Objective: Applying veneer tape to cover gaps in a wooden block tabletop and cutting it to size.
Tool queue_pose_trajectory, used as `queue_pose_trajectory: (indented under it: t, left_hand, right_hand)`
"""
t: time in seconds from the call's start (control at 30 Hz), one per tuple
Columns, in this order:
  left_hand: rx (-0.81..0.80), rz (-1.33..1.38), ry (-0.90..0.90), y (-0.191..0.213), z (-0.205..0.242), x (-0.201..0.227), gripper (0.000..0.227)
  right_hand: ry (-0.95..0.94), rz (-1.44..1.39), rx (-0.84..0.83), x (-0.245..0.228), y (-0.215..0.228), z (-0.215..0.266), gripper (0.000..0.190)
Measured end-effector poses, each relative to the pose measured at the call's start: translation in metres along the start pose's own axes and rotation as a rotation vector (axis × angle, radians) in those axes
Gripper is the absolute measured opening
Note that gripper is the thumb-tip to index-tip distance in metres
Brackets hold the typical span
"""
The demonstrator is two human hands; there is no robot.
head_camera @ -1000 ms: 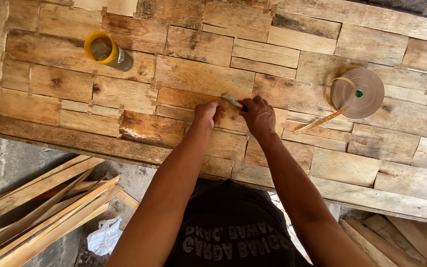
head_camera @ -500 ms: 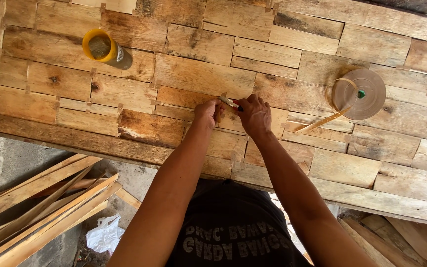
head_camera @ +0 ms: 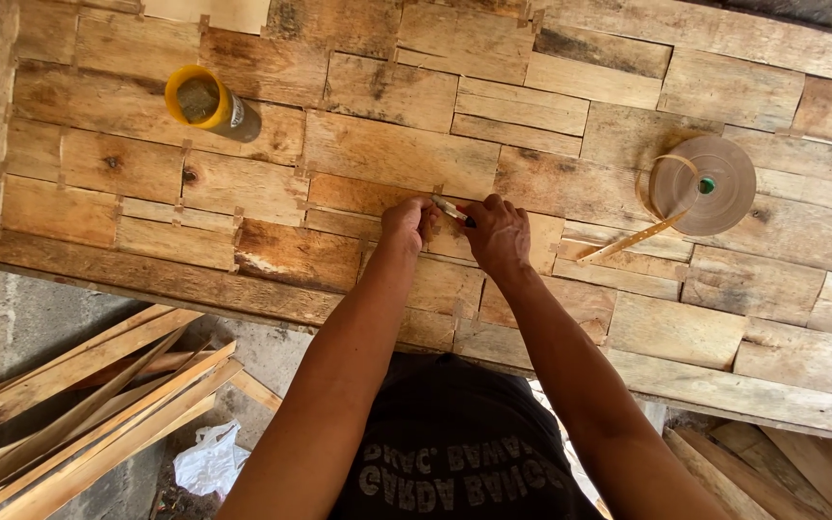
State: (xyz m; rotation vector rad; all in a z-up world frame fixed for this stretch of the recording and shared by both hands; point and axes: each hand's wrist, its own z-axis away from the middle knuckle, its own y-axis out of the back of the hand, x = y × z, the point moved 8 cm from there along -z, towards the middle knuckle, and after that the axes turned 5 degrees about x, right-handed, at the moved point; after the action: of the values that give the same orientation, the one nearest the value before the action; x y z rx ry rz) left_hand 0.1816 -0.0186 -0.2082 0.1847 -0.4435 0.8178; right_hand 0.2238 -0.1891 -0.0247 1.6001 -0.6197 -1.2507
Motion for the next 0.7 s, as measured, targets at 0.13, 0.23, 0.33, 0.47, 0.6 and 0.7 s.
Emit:
queue_pose_trajectory:
  t: [0.13, 0.23, 0.33, 0.47, 0.6, 0.7]
  left_hand:
    - [-0.009, -0.012, -0.007, 0.000, 0.001, 0.002, 0.014]
    - [-0.084, 0.031, 0.011, -0.002, -0.005, 0.000, 0.014]
    - [-0.014, 0.064, 0.113, 0.012, 0.037, 0.008, 0.017]
    - [-0.033, 0.100, -0.122, 0.046, 0.092, 0.038, 0.014]
    - [-0.011, 0.121, -0.240, 0.106, 0.110, 0.030, 0.020]
    - [0.004, 0.206, -0.258, 0.151, 0.084, 0.000, 0.018]
  right_hand:
    - [-0.017, -0.007, -0.001, -0.005, 0.003, 0.000, 0.027]
    - [-0.025, -0.032, -0.031, -0.007, 0.004, 0.004, 0.024]
    - [0.097, 0.009, 0.042, -0.009, 0.018, 0.006, 0.026]
    - [-0.237, 0.148, 0.041, 0.065, 0.024, 0.010, 0.026]
    - [-0.309, 0.293, 0.189, 0.123, 0.032, 0.016, 0.028]
    - [-0.257, 0.305, 0.280, 0.129, 0.038, 0.019, 0.038]
